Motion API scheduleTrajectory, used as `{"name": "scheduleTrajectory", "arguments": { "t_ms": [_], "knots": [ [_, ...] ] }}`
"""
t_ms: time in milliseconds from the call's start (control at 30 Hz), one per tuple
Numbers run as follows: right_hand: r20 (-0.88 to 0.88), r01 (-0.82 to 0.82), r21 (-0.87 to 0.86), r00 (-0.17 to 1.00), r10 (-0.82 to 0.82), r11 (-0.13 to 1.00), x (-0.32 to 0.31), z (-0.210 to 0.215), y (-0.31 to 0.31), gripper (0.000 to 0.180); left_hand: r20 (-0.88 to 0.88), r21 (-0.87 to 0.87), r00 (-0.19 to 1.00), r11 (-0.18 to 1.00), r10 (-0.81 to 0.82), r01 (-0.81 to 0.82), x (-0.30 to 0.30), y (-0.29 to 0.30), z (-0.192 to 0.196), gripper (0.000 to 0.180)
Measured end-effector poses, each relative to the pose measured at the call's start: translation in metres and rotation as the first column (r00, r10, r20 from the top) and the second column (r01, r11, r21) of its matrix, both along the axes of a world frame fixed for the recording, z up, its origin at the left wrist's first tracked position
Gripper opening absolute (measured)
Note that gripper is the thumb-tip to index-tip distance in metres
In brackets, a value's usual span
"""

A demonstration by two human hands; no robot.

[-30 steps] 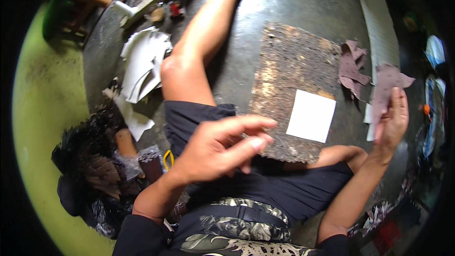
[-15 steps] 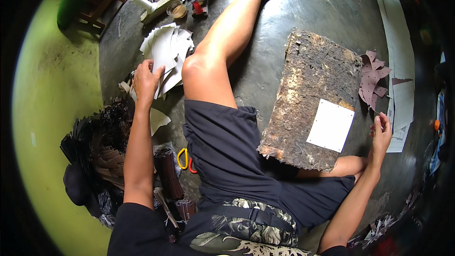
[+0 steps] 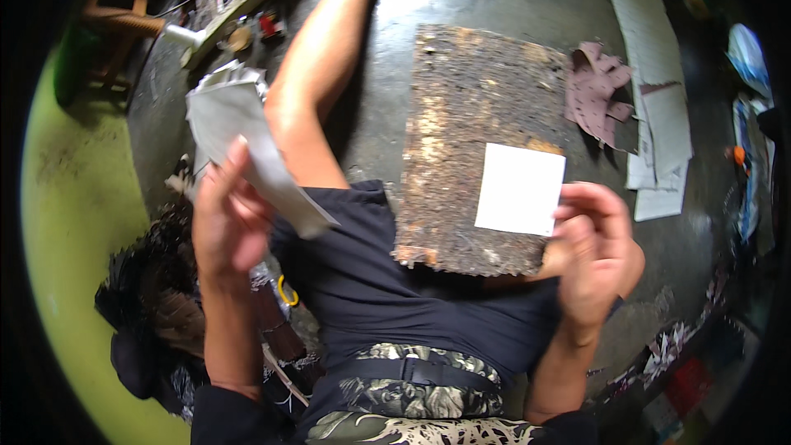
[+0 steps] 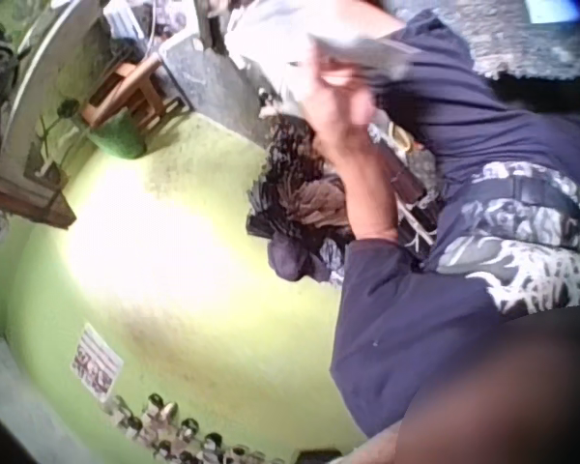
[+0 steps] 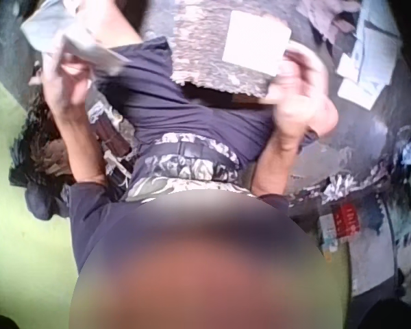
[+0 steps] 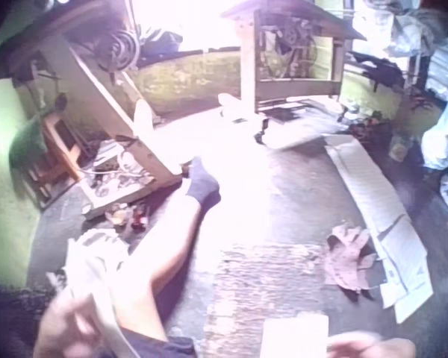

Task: The person sits on the floor and repeatedly peels the white adhesive backing off small pinkish paper pieces. They hold each piece with one hand and pull the backing away with the other, then place the peeled piece aside.

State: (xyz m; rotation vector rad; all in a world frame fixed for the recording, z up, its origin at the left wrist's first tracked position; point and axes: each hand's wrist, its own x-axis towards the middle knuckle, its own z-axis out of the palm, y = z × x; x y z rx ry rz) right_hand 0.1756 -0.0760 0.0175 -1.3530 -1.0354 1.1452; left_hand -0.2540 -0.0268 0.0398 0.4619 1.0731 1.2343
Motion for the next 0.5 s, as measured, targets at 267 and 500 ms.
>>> {"name": "scheduleTrajectory", "arguments": {
  "t_ms": [267, 500],
  "knots": [
    [-0.279, -0.154, -0.335, 0.959, 0.059, 0.929, -0.006, 0.013, -0.009, 0.022, 0.563, -0.393, 0.822, 0.903, 0.086, 0.175, 0.209, -0.057, -0.001, 0.044],
    [0.223, -0.192, -0.194, 0.946, 0.234, 0.962, 0.042, -0.021, 0.020, 0.021, -0.810, 0.225, 0.459, 0.529, -0.365, 0.818, 0.235, -0.017, 0.007, 0.038]
  ]
}}
